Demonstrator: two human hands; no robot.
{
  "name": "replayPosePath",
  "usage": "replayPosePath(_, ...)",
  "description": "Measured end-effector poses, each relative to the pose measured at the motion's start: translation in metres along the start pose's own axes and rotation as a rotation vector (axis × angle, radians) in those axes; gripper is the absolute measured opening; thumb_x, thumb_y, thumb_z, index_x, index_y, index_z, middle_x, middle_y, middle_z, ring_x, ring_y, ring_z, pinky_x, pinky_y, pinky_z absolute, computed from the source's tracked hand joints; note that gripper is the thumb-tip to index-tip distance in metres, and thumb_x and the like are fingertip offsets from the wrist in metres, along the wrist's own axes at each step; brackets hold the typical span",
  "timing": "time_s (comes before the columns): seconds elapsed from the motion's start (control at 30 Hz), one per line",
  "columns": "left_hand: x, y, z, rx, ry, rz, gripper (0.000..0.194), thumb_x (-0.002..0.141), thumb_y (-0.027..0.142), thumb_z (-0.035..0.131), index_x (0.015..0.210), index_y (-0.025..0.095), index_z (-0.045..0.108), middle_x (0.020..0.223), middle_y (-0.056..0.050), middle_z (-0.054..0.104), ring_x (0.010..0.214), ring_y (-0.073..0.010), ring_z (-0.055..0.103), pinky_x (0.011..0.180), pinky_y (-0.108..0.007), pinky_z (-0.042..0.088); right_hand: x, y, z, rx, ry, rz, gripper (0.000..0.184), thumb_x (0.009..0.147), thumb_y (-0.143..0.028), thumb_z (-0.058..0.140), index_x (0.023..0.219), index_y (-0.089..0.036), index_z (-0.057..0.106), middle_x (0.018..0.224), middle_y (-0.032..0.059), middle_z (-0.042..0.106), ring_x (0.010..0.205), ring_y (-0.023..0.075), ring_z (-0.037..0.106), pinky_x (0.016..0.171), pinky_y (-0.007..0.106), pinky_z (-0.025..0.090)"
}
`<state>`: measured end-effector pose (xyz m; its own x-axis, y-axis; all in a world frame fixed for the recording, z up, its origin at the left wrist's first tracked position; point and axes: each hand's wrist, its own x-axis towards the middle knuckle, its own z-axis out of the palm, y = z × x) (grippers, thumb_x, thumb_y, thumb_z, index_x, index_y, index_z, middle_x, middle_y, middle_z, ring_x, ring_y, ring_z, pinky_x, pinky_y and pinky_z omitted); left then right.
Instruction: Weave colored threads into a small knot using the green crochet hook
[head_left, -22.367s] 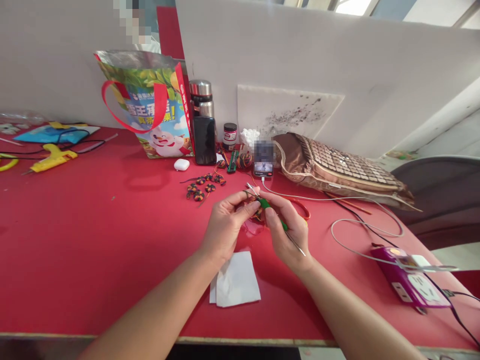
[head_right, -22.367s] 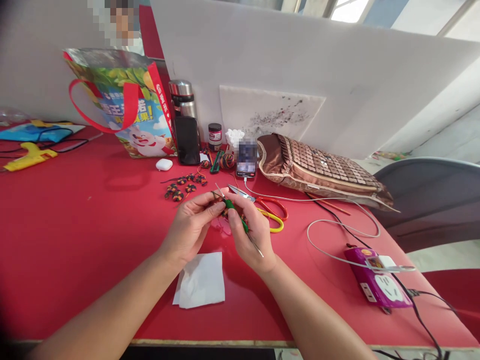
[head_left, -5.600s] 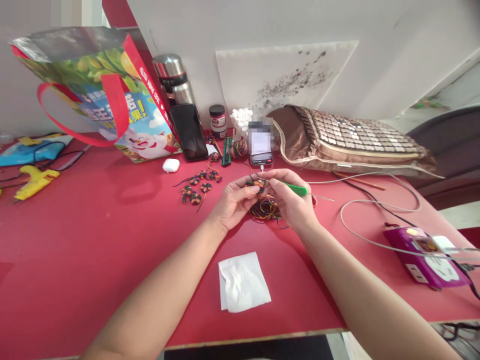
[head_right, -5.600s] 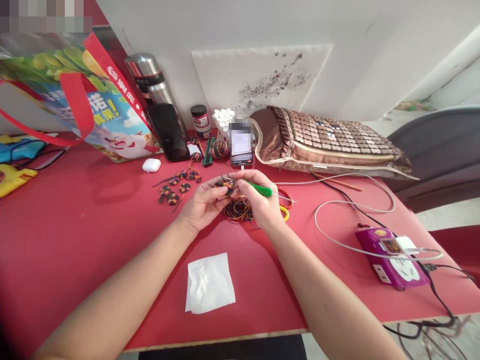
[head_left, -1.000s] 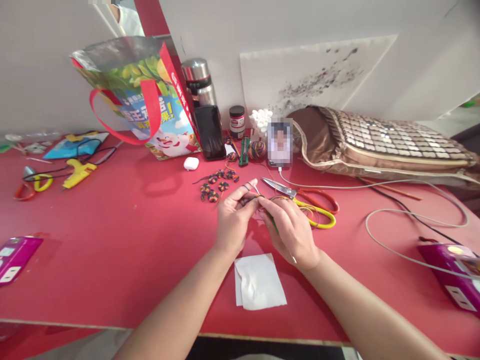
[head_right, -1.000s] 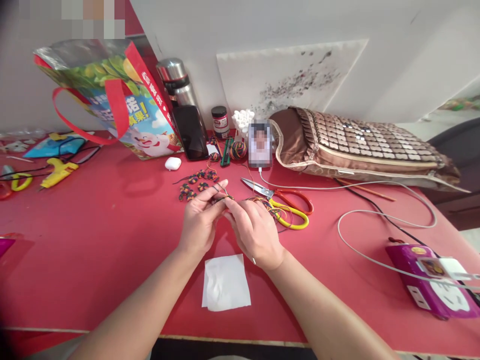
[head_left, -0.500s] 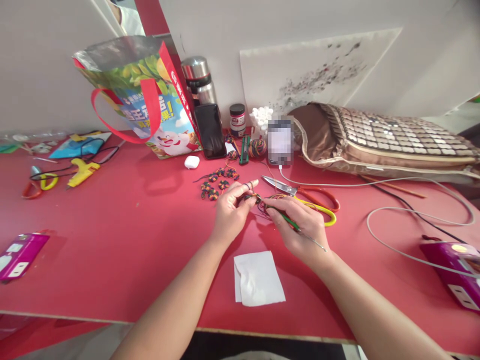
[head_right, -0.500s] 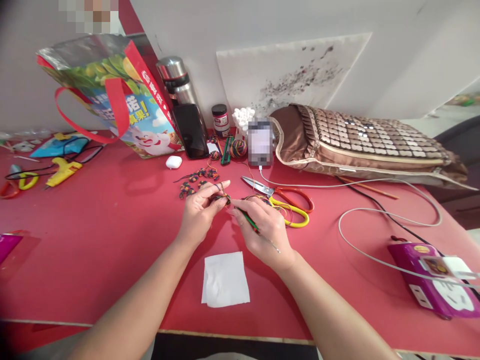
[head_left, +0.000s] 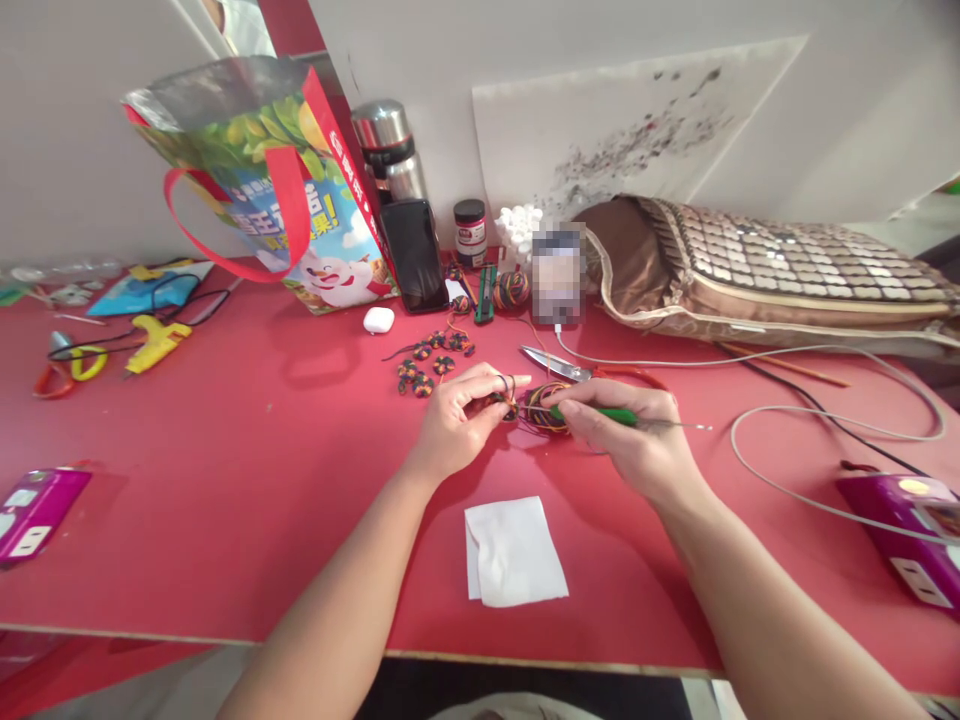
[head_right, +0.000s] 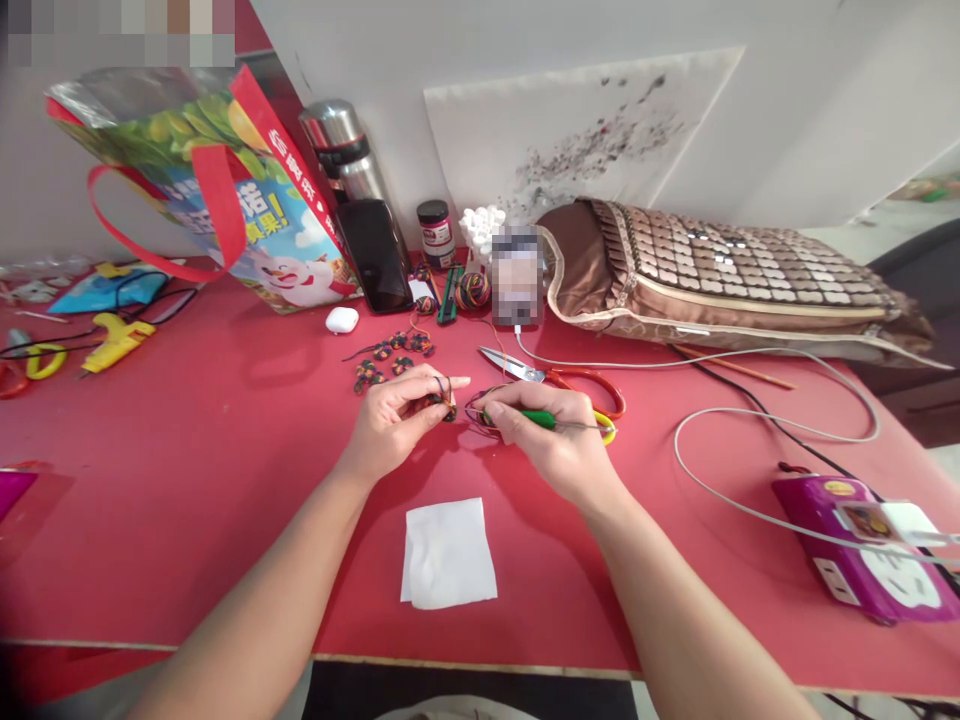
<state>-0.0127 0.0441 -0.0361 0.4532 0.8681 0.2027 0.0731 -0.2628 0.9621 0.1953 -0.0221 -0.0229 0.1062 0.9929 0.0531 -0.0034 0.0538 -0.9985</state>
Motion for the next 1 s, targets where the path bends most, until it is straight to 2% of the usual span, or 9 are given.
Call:
replayPosePath(0.13,0.001,-0.001,-0.001,-0.164,-0.027,-0.066,0.024,0.085,0.022,0.079,0.106,0.023,0.091,0.086,-0.004,0.066,0.081,-0.0168,0.062,0.078,-0.030,0.049,0.005,0.001,-0.004,0.218,-0.011,0.175,0.023,0.073,-0.039,0.092,0.078,-0.017,0.087,0.050,-0.0006,0.057,0.046,0.0088,0.040,0.045,0.025,0.026)
replayPosePath(0.23,0.001,0.001,0.003,-0.264,-0.016,-0.116,0.021,0.082,0.024,0.085,0.102,0.024,0.091,0.083,-0.003,0.065,0.081,-0.0162,0.063,0.079,-0.029,0.052,0.006,0.002,-0.001,0.323,-0.044,0.226,0.029,0.068,-0.043,0.097,0.076,-0.017,0.086,0.050,0.0000,0.057,0.046,0.0083,0.038,0.045,0.024,0.021)
replayPosePath(0.37,-0.001,0.006,0.015,-0.392,0.026,-0.172,0.021,0.078,0.025,0.089,0.099,0.025,0.092,0.082,-0.002,0.065,0.082,-0.0156,0.064,0.079,-0.027,0.055,0.004,0.006,0.009,0.416,-0.015,0.161,0.028,0.073,-0.044,0.096,0.080,-0.019,0.087,0.054,0.0011,0.061,0.049,0.0101,0.042,0.048,0.026,0.025)
replayPosePath(0.47,-0.004,0.009,0.023,-0.488,0.154,-0.183,0.023,0.076,0.025,0.091,0.098,0.026,0.092,0.088,-0.003,0.071,0.085,-0.0154,0.066,0.080,-0.026,0.056,0.003,0.012,0.017,0.511,0.071,0.111,0.026,0.077,-0.044,0.094,0.085,-0.021,0.086,0.055,-0.0011,0.059,0.051,0.0101,0.041,0.051,0.028,0.028)
replayPosePath(0.6,-0.005,0.013,0.026,-0.534,0.214,-0.175,0.027,0.075,0.025,0.093,0.102,0.029,0.091,0.093,-0.003,0.076,0.087,-0.0149,0.068,0.082,-0.025,0.058,0.004,0.017,0.024,0.625,0.075,0.154,0.025,0.076,-0.043,0.094,0.087,-0.021,0.087,0.059,-0.0020,0.059,0.052,0.0088,0.038,0.055,0.028,0.030)
replayPosePath(0.77,-0.005,0.016,0.024,-0.527,0.255,-0.194,0.026,0.074,0.030,0.096,0.100,0.030,0.091,0.106,-0.004,0.083,0.096,-0.0170,0.073,0.093,-0.030,0.060,0.008,0.019,0.023,0.642,0.056,0.179,0.022,0.076,-0.039,0.093,0.084,-0.020,0.086,0.059,-0.0024,0.056,0.052,0.0082,0.032,0.055,0.029,0.026)
replayPosePath(0.87,-0.004,0.017,0.024,-0.505,0.286,-0.217,0.023,0.072,0.030,0.097,0.094,0.028,0.091,0.097,-0.004,0.084,0.093,-0.0181,0.074,0.090,-0.031,0.061,0.008,0.021,0.023,0.642,0.036,0.190,0.022,0.077,-0.039,0.092,0.086,-0.020,0.086,0.058,-0.0025,0.054,0.053,0.0090,0.032,0.055,0.029,0.026)
replayPosePath(1.0,-0.003,0.016,0.024,-0.534,0.288,-0.249,0.025,0.066,0.026,0.100,0.090,0.026,0.091,0.084,-0.001,0.080,0.080,-0.0138,0.070,0.080,-0.027,0.059,0.006,0.022,0.025,0.642,-0.001,0.201,0.025,0.077,-0.042,0.093,0.088,-0.020,0.086,0.059,-0.0024,0.055,0.053,0.0092,0.033,0.055,0.028,0.025)
